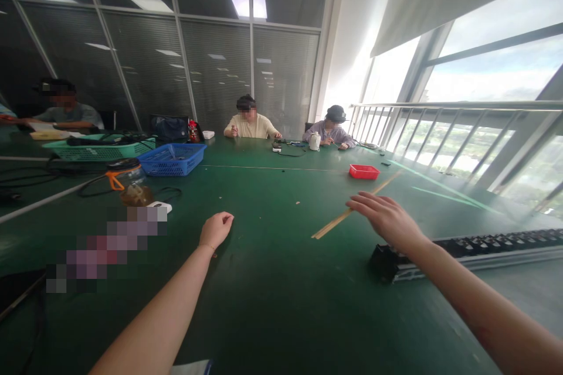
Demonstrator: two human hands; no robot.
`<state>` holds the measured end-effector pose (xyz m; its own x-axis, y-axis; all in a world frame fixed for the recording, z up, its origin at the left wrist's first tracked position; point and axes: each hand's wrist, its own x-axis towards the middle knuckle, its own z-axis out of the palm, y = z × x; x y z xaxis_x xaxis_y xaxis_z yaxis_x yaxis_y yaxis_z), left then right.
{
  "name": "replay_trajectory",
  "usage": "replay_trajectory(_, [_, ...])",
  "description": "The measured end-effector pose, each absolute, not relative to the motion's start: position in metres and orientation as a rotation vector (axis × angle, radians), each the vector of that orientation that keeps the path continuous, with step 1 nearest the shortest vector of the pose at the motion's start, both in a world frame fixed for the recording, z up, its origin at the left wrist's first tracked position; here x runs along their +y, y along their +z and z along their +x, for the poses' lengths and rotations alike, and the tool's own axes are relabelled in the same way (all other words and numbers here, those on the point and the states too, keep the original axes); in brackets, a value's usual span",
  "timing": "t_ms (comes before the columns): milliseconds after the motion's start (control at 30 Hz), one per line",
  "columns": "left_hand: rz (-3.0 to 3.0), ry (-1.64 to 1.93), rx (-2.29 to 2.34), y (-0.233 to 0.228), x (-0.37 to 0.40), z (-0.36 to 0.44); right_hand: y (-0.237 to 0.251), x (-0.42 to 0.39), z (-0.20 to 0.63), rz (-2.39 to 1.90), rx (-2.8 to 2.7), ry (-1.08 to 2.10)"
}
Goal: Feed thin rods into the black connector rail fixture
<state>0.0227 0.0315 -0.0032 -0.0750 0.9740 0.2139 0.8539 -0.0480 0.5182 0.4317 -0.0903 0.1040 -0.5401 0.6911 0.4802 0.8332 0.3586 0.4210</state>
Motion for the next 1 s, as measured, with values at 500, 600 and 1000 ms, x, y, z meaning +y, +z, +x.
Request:
replay_trajectory(500, [1.954,0.773,2.025,0.003,0.026,0.026,0.027,-0.156,0.587,-1.864,-2.173,-0.765])
replay_trajectory(600, [1.952,0.775,2.013,0.004,0.026,0.026,0.023,-0.154,0.590,-1.806,-2.178,-0.821])
replay_trajectory(1000, [1.959,0.787,1.997,0.000,0.028,0.025,0.001,-0.160,0.597,-1.756,-2.100,-0.852])
